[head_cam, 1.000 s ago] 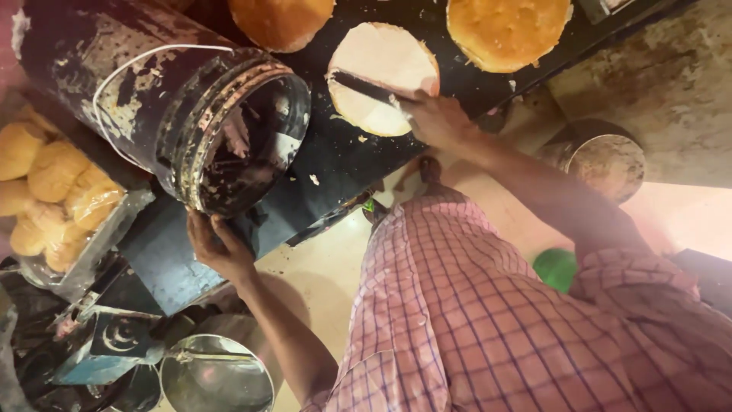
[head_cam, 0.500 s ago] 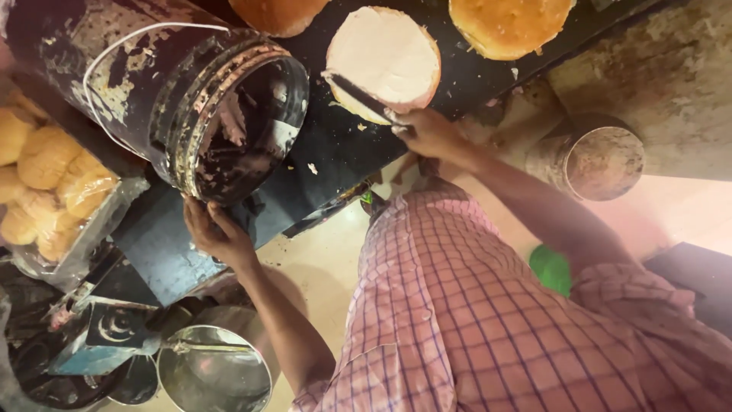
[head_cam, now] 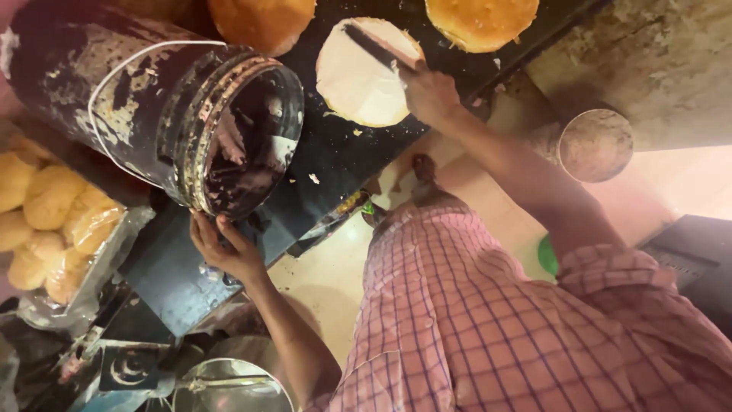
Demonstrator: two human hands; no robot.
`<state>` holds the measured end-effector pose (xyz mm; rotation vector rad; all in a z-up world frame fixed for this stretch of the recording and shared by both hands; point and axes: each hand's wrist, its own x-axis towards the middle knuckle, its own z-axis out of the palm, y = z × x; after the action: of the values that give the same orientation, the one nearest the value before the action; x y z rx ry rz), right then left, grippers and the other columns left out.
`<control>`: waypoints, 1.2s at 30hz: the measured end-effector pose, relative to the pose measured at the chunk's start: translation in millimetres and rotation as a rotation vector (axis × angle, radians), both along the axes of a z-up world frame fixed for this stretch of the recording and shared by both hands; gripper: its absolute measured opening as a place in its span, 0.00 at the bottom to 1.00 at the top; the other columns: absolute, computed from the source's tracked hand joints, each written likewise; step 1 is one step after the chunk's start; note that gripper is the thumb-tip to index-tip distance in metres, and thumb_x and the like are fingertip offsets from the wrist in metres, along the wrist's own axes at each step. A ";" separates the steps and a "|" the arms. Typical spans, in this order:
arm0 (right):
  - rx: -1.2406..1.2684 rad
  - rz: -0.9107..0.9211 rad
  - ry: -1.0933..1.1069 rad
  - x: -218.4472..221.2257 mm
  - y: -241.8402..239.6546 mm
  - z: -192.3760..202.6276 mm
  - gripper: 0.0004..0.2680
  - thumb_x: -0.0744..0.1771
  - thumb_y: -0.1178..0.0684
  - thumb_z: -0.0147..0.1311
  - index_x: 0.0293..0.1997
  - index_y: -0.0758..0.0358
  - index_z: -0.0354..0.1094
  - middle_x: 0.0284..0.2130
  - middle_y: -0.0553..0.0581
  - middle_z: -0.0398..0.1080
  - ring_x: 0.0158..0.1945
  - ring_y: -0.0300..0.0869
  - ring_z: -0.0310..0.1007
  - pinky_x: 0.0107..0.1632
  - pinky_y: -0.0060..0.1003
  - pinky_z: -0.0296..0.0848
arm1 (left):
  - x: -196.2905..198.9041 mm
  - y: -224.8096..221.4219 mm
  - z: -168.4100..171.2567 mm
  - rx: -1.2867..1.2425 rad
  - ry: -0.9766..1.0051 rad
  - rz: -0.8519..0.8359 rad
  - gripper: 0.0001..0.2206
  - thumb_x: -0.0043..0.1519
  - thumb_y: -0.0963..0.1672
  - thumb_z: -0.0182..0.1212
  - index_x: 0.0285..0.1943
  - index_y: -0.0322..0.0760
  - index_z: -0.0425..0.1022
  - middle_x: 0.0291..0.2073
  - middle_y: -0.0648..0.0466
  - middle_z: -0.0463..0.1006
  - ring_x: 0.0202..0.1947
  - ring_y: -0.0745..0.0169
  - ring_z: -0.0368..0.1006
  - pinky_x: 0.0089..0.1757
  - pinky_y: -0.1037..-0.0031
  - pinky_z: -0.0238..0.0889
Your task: The person spreads cream onto a bun, cuts it into pieces, and applies more cream to the cut sides before setting them aside.
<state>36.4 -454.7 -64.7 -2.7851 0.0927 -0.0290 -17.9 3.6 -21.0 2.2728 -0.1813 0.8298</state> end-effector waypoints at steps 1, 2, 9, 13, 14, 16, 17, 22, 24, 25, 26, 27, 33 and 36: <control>-0.008 -0.032 -0.006 0.7 -1.9 -3.7 0.19 0.64 0.59 0.51 0.64 0.54 0.67 0.48 0.70 0.70 0.37 0.63 0.77 0.40 0.55 0.76 | -0.7 0.5 2.3 -0.008 0.001 -0.018 0.17 0.76 0.42 0.54 0.73 0.29 0.65 0.63 0.33 0.70 0.62 0.33 0.72 0.57 0.54 0.68; -0.015 -0.063 -0.013 -0.5 -5.5 -5.7 0.19 0.64 0.60 0.51 0.64 0.54 0.67 0.48 0.70 0.70 0.37 0.63 0.77 0.40 0.56 0.76 | 0.1 -0.2 3.8 -0.015 0.021 -0.013 0.17 0.76 0.42 0.55 0.73 0.29 0.66 0.63 0.33 0.71 0.61 0.33 0.72 0.56 0.54 0.68; 0.411 0.015 -0.220 -77.5 1.1 -2.6 0.14 0.70 0.55 0.56 0.63 0.64 0.70 0.45 0.71 0.75 0.47 0.60 0.78 0.48 0.49 0.75 | -4.2 -2.4 7.3 -0.041 0.031 -0.007 0.18 0.76 0.42 0.56 0.73 0.29 0.65 0.63 0.32 0.71 0.60 0.33 0.73 0.56 0.54 0.69; 0.543 0.012 -0.053 -71.7 -4.6 -9.3 0.14 0.70 0.51 0.57 0.61 0.66 0.69 0.44 0.69 0.76 0.43 0.50 0.80 0.46 0.43 0.74 | -5.1 -3.2 7.9 -0.014 0.065 0.034 0.18 0.76 0.43 0.57 0.73 0.28 0.66 0.63 0.33 0.71 0.63 0.31 0.72 0.59 0.52 0.67; 0.560 0.007 -0.031 -54.9 -7.5 -15.0 0.15 0.70 0.51 0.57 0.63 0.66 0.68 0.45 0.70 0.75 0.43 0.49 0.80 0.47 0.42 0.74 | -5.3 -3.1 8.8 -0.006 0.039 0.023 0.18 0.76 0.43 0.56 0.73 0.29 0.65 0.64 0.33 0.71 0.63 0.31 0.72 0.59 0.52 0.67; 0.538 0.029 0.081 -15.4 -14.6 -28.3 0.16 0.70 0.50 0.56 0.64 0.65 0.68 0.46 0.71 0.75 0.43 0.50 0.79 0.48 0.42 0.74 | 1.2 -5.9 10.4 0.005 -0.021 -0.011 0.17 0.77 0.43 0.55 0.73 0.29 0.65 0.65 0.33 0.71 0.64 0.31 0.71 0.60 0.52 0.67; 0.499 0.059 0.177 4.0 -15.5 -36.9 0.15 0.71 0.49 0.56 0.64 0.64 0.68 0.45 0.71 0.75 0.42 0.52 0.78 0.48 0.43 0.74 | 0.9 -7.0 12.3 0.005 -0.012 -0.014 0.18 0.77 0.43 0.56 0.73 0.29 0.65 0.64 0.33 0.71 0.63 0.32 0.71 0.59 0.53 0.67; 0.518 0.510 0.099 19.0 -20.6 -70.2 0.17 0.69 0.52 0.58 0.64 0.67 0.67 0.57 0.71 0.72 0.55 0.55 0.74 0.57 0.43 0.71 | -3.0 -8.8 17.7 -0.015 0.073 0.039 0.19 0.76 0.44 0.57 0.72 0.28 0.67 0.64 0.33 0.72 0.64 0.33 0.72 0.60 0.53 0.67; 0.516 0.576 0.147 6.3 -30.4 -60.9 0.18 0.69 0.52 0.57 0.66 0.68 0.66 0.59 0.71 0.70 0.58 0.55 0.73 0.59 0.43 0.69 | -4.2 -11.8 18.2 -0.035 0.061 0.046 0.18 0.76 0.44 0.56 0.71 0.28 0.67 0.64 0.33 0.71 0.64 0.34 0.72 0.59 0.55 0.68; 0.518 0.485 0.349 -6.1 -39.7 -50.9 0.16 0.69 0.51 0.56 0.64 0.64 0.68 0.54 0.68 0.74 0.54 0.54 0.76 0.56 0.42 0.71 | -3.2 -14.3 18.4 -0.048 0.055 0.046 0.18 0.76 0.44 0.56 0.71 0.28 0.67 0.64 0.33 0.71 0.63 0.35 0.72 0.58 0.56 0.69; 0.516 0.393 0.550 -22.0 -49.6 -40.2 0.15 0.68 0.50 0.55 0.62 0.60 0.70 0.50 0.64 0.77 0.50 0.52 0.79 0.53 0.41 0.73 | -1.7 -15.1 19.4 -0.036 0.053 0.065 0.18 0.76 0.44 0.56 0.72 0.28 0.67 0.64 0.34 0.71 0.64 0.36 0.72 0.59 0.56 0.69; 0.572 0.393 0.444 -36.9 -53.5 -33.5 0.15 0.68 0.50 0.55 0.62 0.62 0.70 0.50 0.65 0.76 0.51 0.52 0.78 0.53 0.42 0.72 | -4.1 -15.6 20.1 -0.025 0.063 0.081 0.19 0.76 0.44 0.56 0.72 0.28 0.66 0.65 0.35 0.72 0.64 0.38 0.73 0.60 0.57 0.68; 0.451 0.177 0.132 -56.9 -87.1 -29.9 0.13 0.70 0.51 0.58 0.60 0.64 0.71 0.44 0.68 0.75 0.45 0.53 0.77 0.48 0.45 0.73 | -5.2 -31.2 11.7 -0.196 0.073 0.097 0.20 0.77 0.45 0.56 0.75 0.30 0.62 0.69 0.39 0.66 0.65 0.45 0.72 0.62 0.60 0.69; 0.424 0.163 0.108 -60.6 -82.1 -30.9 0.13 0.69 0.53 0.58 0.60 0.63 0.72 0.44 0.68 0.76 0.45 0.55 0.77 0.48 0.46 0.73 | -5.8 -33.0 10.4 -0.245 0.090 0.118 0.20 0.78 0.45 0.56 0.75 0.30 0.62 0.70 0.40 0.67 0.66 0.47 0.71 0.64 0.60 0.68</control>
<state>-24.1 -536.8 -95.6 -2.3598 -0.0923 0.1638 -23.7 -29.4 -10.6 2.0992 0.0923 0.7627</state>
